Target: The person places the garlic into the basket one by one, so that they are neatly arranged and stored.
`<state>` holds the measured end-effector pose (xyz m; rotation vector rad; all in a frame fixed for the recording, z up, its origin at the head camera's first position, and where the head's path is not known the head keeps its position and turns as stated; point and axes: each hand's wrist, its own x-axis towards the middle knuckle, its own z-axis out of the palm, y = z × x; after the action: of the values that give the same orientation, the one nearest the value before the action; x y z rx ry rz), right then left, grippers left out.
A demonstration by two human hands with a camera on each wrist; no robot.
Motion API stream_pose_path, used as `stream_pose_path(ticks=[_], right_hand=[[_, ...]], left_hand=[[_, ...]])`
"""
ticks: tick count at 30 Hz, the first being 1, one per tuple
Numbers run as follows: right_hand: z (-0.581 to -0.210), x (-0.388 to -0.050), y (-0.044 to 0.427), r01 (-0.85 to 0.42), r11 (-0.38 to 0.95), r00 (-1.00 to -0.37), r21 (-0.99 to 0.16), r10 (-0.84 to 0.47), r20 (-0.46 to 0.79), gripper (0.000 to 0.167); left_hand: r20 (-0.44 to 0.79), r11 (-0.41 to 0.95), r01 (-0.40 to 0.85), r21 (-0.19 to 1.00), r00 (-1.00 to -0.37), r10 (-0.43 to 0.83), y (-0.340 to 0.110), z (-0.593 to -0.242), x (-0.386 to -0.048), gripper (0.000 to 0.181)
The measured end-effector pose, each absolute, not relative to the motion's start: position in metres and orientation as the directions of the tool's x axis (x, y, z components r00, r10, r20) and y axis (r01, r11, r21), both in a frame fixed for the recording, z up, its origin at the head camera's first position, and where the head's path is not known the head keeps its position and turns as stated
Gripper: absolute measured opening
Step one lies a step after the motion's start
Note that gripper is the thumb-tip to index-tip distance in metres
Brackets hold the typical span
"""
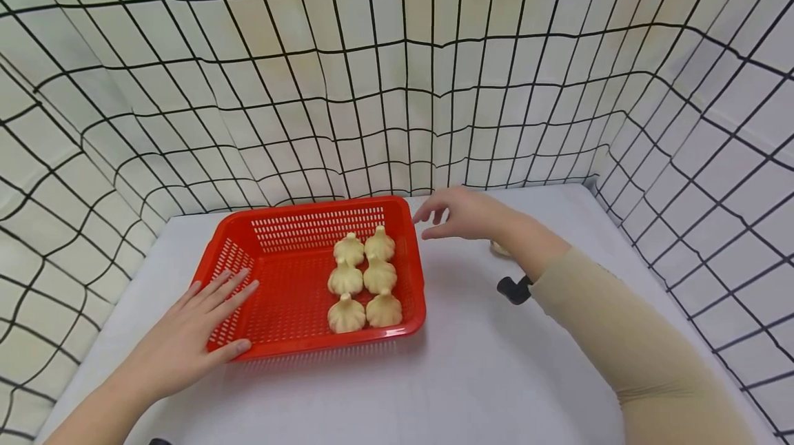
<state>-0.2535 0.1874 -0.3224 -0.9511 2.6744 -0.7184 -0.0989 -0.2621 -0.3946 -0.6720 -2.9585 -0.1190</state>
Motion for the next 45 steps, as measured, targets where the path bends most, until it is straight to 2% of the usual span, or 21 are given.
stream_pose_path(ticks=[11,20,27,45], right_hand=[[-0.346,-0.248,0.271,-0.387,0.782,-0.872,-0.488,-0.482,-0.081,0.029],[-0.351,-0.24,0.315,-0.339,0.821,-0.902,-0.459,-0.422,-0.09,0.034],[-0.354,-0.242,0.323,-0.322,0.838,-0.909,-0.441,-0.403,-0.102,0.033],[-0.381,-0.265,0.314,-0.425,0.864,-0.875,-0.27,-0.468,-0.121,0.038]], left_hand=[[0.134,0.896,0.441,0.054,-0.892,0.431,-0.26,-0.393,-0.098,0.086],[0.149,0.893,0.447,0.046,-0.887,0.436,-0.261,-0.394,-0.097,0.085],[0.124,0.898,0.438,0.049,-0.894,0.43,-0.261,-0.393,-0.098,0.086],[0.12,0.901,0.431,0.049,-0.898,0.423,-0.261,-0.393,-0.097,0.086]])
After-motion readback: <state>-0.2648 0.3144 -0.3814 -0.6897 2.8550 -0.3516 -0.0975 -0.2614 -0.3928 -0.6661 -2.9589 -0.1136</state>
